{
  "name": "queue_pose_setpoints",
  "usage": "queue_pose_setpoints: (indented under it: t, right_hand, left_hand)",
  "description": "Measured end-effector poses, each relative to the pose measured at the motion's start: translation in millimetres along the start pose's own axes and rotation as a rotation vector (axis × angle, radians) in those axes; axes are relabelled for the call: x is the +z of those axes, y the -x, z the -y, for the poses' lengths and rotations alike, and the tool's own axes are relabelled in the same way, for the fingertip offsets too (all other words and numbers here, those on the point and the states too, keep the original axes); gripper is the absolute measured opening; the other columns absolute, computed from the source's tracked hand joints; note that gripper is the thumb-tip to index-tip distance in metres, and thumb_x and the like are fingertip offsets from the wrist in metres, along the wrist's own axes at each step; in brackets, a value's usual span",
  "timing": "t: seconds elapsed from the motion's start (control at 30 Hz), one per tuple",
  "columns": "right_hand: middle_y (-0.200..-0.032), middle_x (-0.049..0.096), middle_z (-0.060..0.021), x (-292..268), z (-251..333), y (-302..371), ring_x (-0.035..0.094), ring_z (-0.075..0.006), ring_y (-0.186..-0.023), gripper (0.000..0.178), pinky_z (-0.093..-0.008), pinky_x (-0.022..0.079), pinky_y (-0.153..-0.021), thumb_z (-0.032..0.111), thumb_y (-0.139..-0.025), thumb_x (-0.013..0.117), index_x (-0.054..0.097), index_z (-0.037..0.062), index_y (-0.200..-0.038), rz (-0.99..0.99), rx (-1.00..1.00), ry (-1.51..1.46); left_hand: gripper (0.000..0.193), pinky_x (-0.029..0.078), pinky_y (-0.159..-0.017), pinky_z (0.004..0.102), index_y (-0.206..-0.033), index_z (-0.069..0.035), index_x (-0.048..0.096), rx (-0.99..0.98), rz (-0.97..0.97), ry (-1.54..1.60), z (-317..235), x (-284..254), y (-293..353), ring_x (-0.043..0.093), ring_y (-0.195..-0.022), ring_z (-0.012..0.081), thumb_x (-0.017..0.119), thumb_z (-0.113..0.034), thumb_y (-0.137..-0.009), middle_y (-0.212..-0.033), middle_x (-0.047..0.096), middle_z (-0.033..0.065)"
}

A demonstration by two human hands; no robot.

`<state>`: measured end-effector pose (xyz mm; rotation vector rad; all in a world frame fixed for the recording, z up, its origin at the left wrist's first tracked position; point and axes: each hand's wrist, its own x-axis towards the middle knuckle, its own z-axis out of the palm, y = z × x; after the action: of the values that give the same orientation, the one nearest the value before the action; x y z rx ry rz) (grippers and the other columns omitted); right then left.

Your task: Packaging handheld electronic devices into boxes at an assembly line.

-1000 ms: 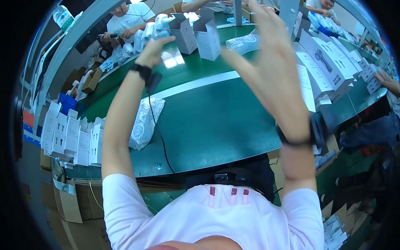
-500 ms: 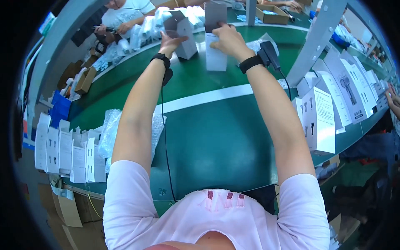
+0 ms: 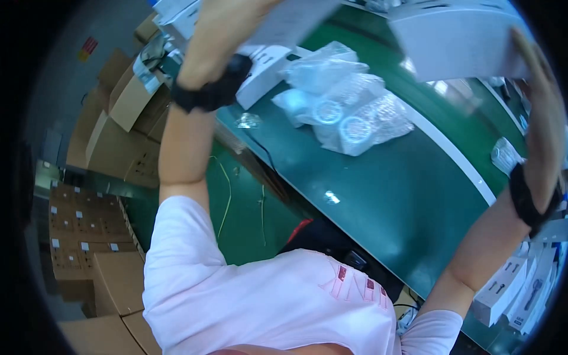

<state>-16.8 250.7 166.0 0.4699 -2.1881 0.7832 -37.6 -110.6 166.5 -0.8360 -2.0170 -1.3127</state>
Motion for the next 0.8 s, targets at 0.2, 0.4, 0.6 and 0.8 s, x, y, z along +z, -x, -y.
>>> queue_pose_setpoints:
  t: [0.2, 0.4, 0.6, 0.8]
  right_hand:
    - [-0.081, 0.062, -0.0033, 166, 106, -14, 0.059, -0.0159, -0.073, 0.024, -0.0292, 0.048, -0.065, 0.023, -0.089, 0.064, 0.067, -0.0007, -0.091, 0.434, 0.426, -0.352]
    - [-0.081, 0.062, -0.0004, 233, 104, -28, 0.06, -0.0145, -0.071, 0.031, -0.0318, 0.052, -0.068, 0.036, -0.09, 0.063, 0.069, 0.0059, -0.088, 0.595, 0.639, -0.697]
    - [-0.106, 0.068, -0.0096, 332, 129, -62, 0.065, -0.0205, -0.087, 0.046, -0.0368, 0.054, -0.076, 0.041, -0.09, 0.061, 0.066, 0.0051, -0.117, 0.673, 0.297, -1.058]
    - [-0.137, 0.032, -0.043, 436, 110, -92, 0.039, -0.0531, -0.126, 0.074, -0.0558, 0.041, -0.1, 0.029, -0.082, 0.065, 0.035, -0.0112, -0.136, 0.025, 0.51, -0.557]
  left_hand:
    - [0.059, 0.053, -0.082, 0.041, -0.118, 0.005, 0.063, 0.034, 0.121, -0.954, 122, -114, 84, 0.068, -0.094, 0.0345, 0.074, -0.041, -0.083, -0.101, 0.069, 0.023]
    - [0.053, 0.049, -0.087, 0.0472, -0.107, 0.002, 0.067, -0.179, 0.303, -1.009, 205, -93, 63, 0.064, -0.094, 0.0424, 0.065, -0.047, -0.086, -0.093, 0.068, 0.024]
    - [0.03, 0.046, -0.094, 0.0404, -0.117, 0.001, 0.062, 0.009, -0.351, -1.048, 169, -204, 83, 0.059, -0.106, 0.0313, 0.048, -0.017, -0.098, -0.115, 0.064, 0.0177]
    - [0.063, 0.023, -0.118, 0.0478, -0.145, 0.0, 0.03, 0.06, -0.296, 0.328, -20, -62, 64, 0.036, -0.136, 0.0406, 0.043, -0.04, -0.099, -0.146, 0.037, 0.0281]
